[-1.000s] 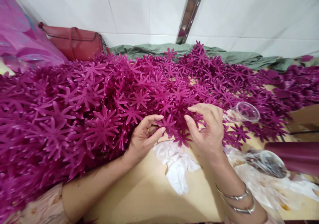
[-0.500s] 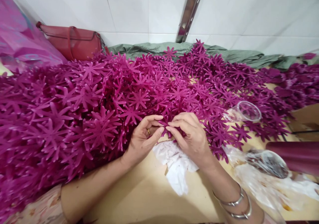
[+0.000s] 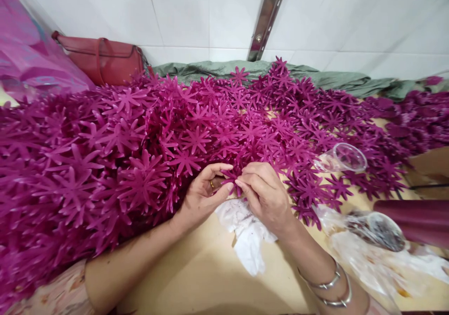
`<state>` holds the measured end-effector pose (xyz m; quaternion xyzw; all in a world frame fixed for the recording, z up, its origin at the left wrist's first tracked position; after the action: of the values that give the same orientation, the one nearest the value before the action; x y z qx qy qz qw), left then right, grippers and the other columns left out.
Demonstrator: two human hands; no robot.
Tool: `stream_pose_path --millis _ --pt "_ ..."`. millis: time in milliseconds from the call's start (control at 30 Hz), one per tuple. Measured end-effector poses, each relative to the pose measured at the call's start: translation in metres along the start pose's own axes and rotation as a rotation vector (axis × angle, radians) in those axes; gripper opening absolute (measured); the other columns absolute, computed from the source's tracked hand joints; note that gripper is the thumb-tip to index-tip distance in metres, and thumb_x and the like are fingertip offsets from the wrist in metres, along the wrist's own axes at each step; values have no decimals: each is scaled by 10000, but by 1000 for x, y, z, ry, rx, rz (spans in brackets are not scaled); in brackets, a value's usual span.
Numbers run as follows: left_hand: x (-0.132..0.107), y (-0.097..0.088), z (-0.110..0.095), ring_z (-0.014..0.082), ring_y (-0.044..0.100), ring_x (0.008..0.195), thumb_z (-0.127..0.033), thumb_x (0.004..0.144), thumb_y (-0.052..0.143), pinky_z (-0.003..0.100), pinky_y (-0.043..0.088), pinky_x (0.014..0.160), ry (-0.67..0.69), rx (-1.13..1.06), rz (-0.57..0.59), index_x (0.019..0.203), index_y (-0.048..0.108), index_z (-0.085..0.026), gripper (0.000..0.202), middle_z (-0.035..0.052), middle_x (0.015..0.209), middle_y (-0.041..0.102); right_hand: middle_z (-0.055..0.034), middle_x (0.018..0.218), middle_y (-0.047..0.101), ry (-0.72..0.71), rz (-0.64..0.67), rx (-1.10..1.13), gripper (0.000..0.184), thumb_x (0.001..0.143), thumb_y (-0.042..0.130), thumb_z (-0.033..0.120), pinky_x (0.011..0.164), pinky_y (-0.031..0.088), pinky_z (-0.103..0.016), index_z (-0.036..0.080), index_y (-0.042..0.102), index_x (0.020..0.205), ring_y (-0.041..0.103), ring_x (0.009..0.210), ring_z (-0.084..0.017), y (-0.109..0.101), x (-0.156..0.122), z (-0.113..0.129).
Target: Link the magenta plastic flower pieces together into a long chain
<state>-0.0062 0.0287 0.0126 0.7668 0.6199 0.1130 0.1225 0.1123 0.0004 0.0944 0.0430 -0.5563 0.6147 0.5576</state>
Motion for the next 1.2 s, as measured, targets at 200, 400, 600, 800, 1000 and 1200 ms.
stream_pose_path --millis 200,400,600,800,1000,1200 --pt "2 4 1 65 523 619 -223 870 733 185 475 615 2 3 63 950 610 -192 150 -26 797 591 -57 977 642 188 -152 126 102 962 604 119 863 519 -346 219 623 967 617 947 -190 -16 -4 -19" --pt "1 -7 -5 112 581 848 -197 949 613 231 491 784 108 122 5 1113 600 -242 170 14 1055 611 2 897 680 806 -470 672 114 995 599 373 796 543 -294 261 604 1013 662 798 -146 -15 -38 -88" --pt "0 -4 -12 117 587 822 -215 989 553 221 495 708 141 348 33 1030 735 -208 187 39 1006 606 -62 967 782 985 -479 1136 525 947 476 703 796 585 -302 231 698 1004 743 829 -173 4 -37 -105" --pt "-2 -4 -14 134 614 947 -256 965 616 229 554 799 151 316 -4 1219 711 -244 271 57 1134 551 6 877 780 927 -395 1011 209 849 786 405 813 577 -300 253 644 870 723 762 -153 0 -36 -99" --pt "-3 0 -17 149 624 985 -285 957 638 258 593 861 168 287 23 1235 716 -256 291 61 1148 535 43 697 658 951 -208 797 227 893 737 433 661 511 -258 240 619 866 602 626 -132 9 -44 -93" --pt "-3 -2 -17 156 635 976 -327 941 665 263 595 841 154 259 4 1207 737 -249 286 65 1159 550 54 651 555 902 -53 717 301 889 729 468 550 389 -229 222 577 807 475 570 -103 17 -40 -77"
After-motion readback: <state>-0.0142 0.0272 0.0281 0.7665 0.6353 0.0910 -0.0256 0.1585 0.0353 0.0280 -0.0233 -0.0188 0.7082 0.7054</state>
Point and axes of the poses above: each hand's wrist, its own x-axis towards the middle knuckle, its own y-axis out of the palm, z = x × y, the point moved 10 cm from there along x, towards the middle knuckle
